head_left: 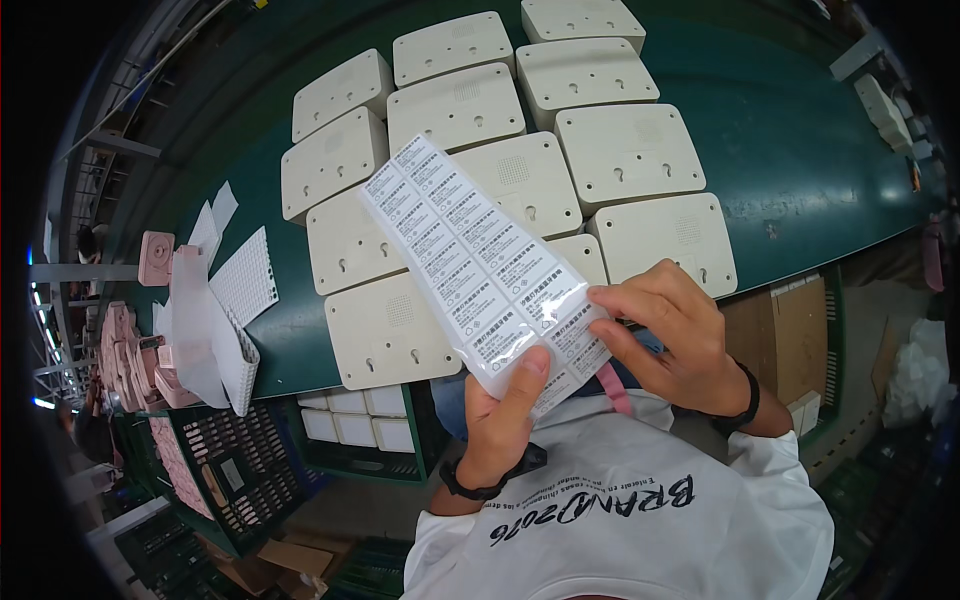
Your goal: The recorder applies labels to white electronic enclosures and documents the progress on a sheet of paper.
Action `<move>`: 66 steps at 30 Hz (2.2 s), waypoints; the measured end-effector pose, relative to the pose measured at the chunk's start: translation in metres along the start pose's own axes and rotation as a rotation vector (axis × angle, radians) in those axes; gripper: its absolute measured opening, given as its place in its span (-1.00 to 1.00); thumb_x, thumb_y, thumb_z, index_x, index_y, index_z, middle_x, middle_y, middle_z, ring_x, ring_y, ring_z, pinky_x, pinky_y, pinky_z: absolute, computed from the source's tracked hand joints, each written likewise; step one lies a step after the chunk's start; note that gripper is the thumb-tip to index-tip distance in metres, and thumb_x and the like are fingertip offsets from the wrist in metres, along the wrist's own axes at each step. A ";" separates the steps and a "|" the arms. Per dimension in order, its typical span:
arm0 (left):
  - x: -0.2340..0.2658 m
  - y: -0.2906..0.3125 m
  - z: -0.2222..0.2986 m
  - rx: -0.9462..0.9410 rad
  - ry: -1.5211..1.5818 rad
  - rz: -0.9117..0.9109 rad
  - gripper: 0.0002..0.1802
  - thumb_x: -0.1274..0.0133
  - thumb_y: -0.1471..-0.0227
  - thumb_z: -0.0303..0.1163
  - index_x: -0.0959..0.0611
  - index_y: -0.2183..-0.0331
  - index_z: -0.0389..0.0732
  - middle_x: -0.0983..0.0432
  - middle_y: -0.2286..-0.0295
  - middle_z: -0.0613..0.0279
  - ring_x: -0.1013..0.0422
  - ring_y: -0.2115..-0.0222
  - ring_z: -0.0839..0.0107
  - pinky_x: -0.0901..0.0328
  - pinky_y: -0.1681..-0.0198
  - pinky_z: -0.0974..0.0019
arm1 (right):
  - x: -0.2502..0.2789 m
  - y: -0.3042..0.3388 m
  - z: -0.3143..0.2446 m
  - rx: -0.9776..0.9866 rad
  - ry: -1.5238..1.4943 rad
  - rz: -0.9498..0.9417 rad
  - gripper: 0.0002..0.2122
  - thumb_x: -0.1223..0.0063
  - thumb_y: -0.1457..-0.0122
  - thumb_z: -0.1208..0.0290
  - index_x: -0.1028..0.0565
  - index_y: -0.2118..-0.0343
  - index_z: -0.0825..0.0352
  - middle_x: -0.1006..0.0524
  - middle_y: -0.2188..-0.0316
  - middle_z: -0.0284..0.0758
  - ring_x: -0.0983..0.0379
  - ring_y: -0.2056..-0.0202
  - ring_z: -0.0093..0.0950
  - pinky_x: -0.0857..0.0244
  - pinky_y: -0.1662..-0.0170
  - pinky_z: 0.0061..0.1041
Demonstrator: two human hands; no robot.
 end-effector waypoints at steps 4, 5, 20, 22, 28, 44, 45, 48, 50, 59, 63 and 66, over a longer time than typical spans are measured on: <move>-0.001 -0.003 -0.001 0.025 0.038 -0.025 -0.58 0.04 -0.23 -0.45 -0.41 -0.10 -0.36 -0.45 0.01 0.12 -0.39 0.02 0.42 -0.27 -0.06 0.33 | 0.001 -0.001 0.000 0.003 0.013 -0.010 -0.69 -0.31 0.08 0.63 -0.57 0.20 0.38 -0.49 0.45 -0.34 -0.35 0.50 -0.45 -0.24 0.51 -0.52; -0.003 -0.003 -0.001 0.025 0.023 -0.039 -0.58 0.04 -0.23 -0.45 -0.41 -0.10 -0.36 -0.45 0.01 0.12 -0.39 0.02 0.42 -0.27 -0.06 0.33 | 0.001 -0.002 0.000 0.003 0.011 -0.030 -0.69 -0.31 0.09 0.64 -0.57 0.21 0.38 -0.50 0.44 -0.33 -0.37 0.49 -0.45 -0.25 0.50 -0.52; -0.002 -0.004 0.001 -0.038 -0.064 0.001 -0.56 0.12 -0.27 -0.41 -0.32 -0.14 -0.35 -0.38 -0.03 0.12 -0.34 -0.01 0.40 -0.22 -0.10 0.31 | -0.001 -0.003 -0.003 0.022 0.043 0.014 -0.72 -0.33 0.17 0.70 -0.55 0.33 0.38 -0.52 0.42 -0.30 -0.46 0.46 -0.39 -0.34 0.44 -0.50; -0.001 -0.005 0.000 -0.030 -0.043 0.018 -0.55 0.12 -0.27 -0.41 -0.32 -0.14 -0.35 -0.38 -0.02 0.13 -0.34 -0.01 0.41 -0.22 -0.10 0.32 | -0.003 -0.004 -0.004 0.037 0.049 -0.017 -0.73 -0.32 0.17 0.71 -0.54 0.35 0.37 -0.53 0.42 -0.28 -0.46 0.45 -0.37 -0.35 0.43 -0.49; 0.004 -0.009 -0.005 0.054 0.113 0.077 -0.56 0.11 -0.27 -0.40 -0.33 -0.14 -0.33 -0.38 -0.02 0.18 -0.33 0.02 0.47 -0.21 -0.07 0.37 | -0.004 -0.004 -0.011 0.066 -0.018 -0.069 -0.75 -0.27 0.18 0.73 -0.50 0.38 0.38 -0.54 0.38 -0.23 -0.46 0.40 -0.35 -0.35 0.38 -0.48; 0.008 -0.002 0.035 -0.371 -0.500 0.200 -0.53 -0.08 -0.09 -0.62 -0.42 -0.07 -0.39 -0.51 0.12 0.11 -0.46 0.24 0.49 -0.34 0.14 0.41 | -0.006 0.013 0.033 -0.431 -0.568 -0.004 -0.84 -0.16 -0.10 0.61 -0.39 0.30 0.40 -0.46 0.46 -0.41 -0.32 0.47 -0.71 -0.22 0.38 -0.70; 0.003 -0.004 0.035 -0.386 -0.487 0.180 -0.53 -0.08 -0.09 -0.62 -0.42 -0.07 -0.39 -0.51 0.12 0.11 -0.46 0.24 0.49 -0.34 0.14 0.41 | -0.009 0.014 0.035 -0.464 -0.572 -0.039 -0.83 -0.13 -0.10 0.64 -0.38 0.28 0.40 -0.45 0.42 -0.39 -0.33 0.42 -0.69 -0.23 0.33 -0.67; 0.011 0.003 0.054 -0.548 -0.568 0.379 -0.65 -0.11 -0.04 -0.66 -0.54 0.07 -0.39 -0.56 0.21 0.08 -0.47 0.27 0.47 -0.33 0.15 0.41 | -0.014 0.014 0.038 -0.534 -0.580 -0.107 -0.80 -0.08 -0.10 0.70 -0.34 0.26 0.39 -0.43 0.35 -0.34 -0.34 0.32 -0.65 -0.26 0.22 -0.62; 0.007 0.001 0.063 -0.573 -0.694 0.292 -0.70 -0.12 -0.02 -0.67 -0.59 0.13 -0.38 -0.58 0.26 0.07 -0.48 0.29 0.45 -0.34 0.18 0.41 | -0.018 0.013 0.039 -0.564 -0.610 -0.119 -0.78 -0.10 -0.10 0.69 -0.34 0.23 0.39 -0.43 0.34 -0.35 -0.35 0.32 -0.66 -0.27 0.21 -0.63; 0.000 -0.003 0.047 -0.402 -0.751 0.040 -0.84 -0.18 0.01 -0.63 -0.66 0.30 -0.34 -0.59 0.40 0.10 -0.50 0.38 0.40 -0.33 0.31 0.43 | -0.028 0.002 0.028 -0.510 -0.643 -0.175 -0.67 -0.15 -0.09 0.68 -0.32 0.11 0.40 -0.44 0.33 -0.38 -0.37 0.36 -0.69 -0.27 0.28 -0.68; 0.002 -0.004 0.046 -0.352 -0.762 0.044 -0.88 -0.20 0.01 -0.60 -0.66 0.33 -0.33 -0.60 0.42 0.12 -0.49 0.41 0.42 -0.32 0.34 0.43 | -0.027 0.000 0.027 -0.495 -0.583 -0.192 -0.66 -0.17 -0.07 0.68 -0.32 0.11 0.40 -0.46 0.37 -0.38 -0.38 0.39 -0.69 -0.26 0.32 -0.69; 0.004 -0.005 0.046 -0.336 -0.777 0.041 -0.89 -0.20 0.02 -0.60 -0.66 0.35 -0.33 -0.60 0.43 0.13 -0.49 0.43 0.42 -0.31 0.35 0.43 | -0.024 -0.006 0.022 -0.407 -0.501 -0.220 -0.64 -0.20 -0.06 0.68 -0.32 0.10 0.40 -0.47 0.40 -0.38 -0.39 0.40 -0.68 -0.27 0.33 -0.68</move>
Point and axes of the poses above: each hand's wrist, its own y-axis away from the middle knuckle, its own x-axis out of the back of the hand, z = x × y, the point moved 9 cm from there along -y, towards the middle knuckle
